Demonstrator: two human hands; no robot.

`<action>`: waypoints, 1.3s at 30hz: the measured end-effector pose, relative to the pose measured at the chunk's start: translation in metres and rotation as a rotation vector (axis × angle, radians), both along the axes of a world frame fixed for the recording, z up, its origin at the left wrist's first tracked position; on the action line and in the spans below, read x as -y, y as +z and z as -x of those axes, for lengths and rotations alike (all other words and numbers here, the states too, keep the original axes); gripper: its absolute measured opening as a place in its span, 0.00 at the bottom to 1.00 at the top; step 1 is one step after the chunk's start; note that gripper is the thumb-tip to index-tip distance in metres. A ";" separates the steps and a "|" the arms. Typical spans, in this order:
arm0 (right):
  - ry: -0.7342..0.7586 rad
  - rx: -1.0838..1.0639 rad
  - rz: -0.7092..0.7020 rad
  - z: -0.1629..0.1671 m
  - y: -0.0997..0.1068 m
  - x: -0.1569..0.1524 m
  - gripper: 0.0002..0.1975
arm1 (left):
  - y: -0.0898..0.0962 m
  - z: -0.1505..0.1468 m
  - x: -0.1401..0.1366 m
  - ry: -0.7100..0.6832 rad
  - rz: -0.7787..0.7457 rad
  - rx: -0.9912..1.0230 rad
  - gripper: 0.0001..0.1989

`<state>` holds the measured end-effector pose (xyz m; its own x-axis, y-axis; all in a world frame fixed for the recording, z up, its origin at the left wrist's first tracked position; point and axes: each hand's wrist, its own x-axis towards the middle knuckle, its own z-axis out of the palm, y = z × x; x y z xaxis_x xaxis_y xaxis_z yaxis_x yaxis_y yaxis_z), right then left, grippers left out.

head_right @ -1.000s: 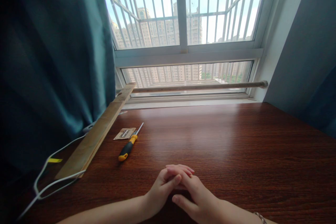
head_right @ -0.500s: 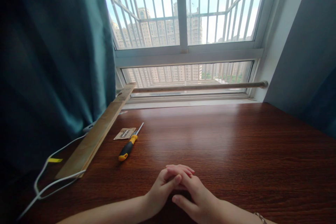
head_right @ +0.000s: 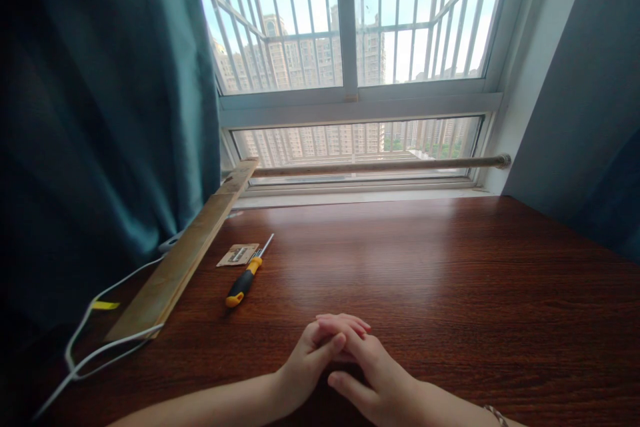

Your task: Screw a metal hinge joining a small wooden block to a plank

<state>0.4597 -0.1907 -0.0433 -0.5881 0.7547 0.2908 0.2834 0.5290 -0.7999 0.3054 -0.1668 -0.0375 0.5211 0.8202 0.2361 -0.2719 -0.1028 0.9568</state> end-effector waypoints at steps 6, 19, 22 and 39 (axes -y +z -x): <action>-0.005 0.007 0.003 0.000 -0.002 -0.001 0.29 | 0.000 0.000 0.001 0.006 -0.020 -0.003 0.13; 0.015 0.001 -0.023 0.002 0.003 -0.002 0.28 | 0.002 0.001 0.002 0.006 0.009 -0.009 0.13; 0.015 0.000 -0.023 0.002 0.003 -0.002 0.28 | 0.002 0.001 0.002 0.010 -0.009 -0.008 0.13; -0.004 -0.010 0.011 0.000 -0.005 -0.002 0.28 | 0.004 0.000 0.003 0.035 0.028 -0.049 0.15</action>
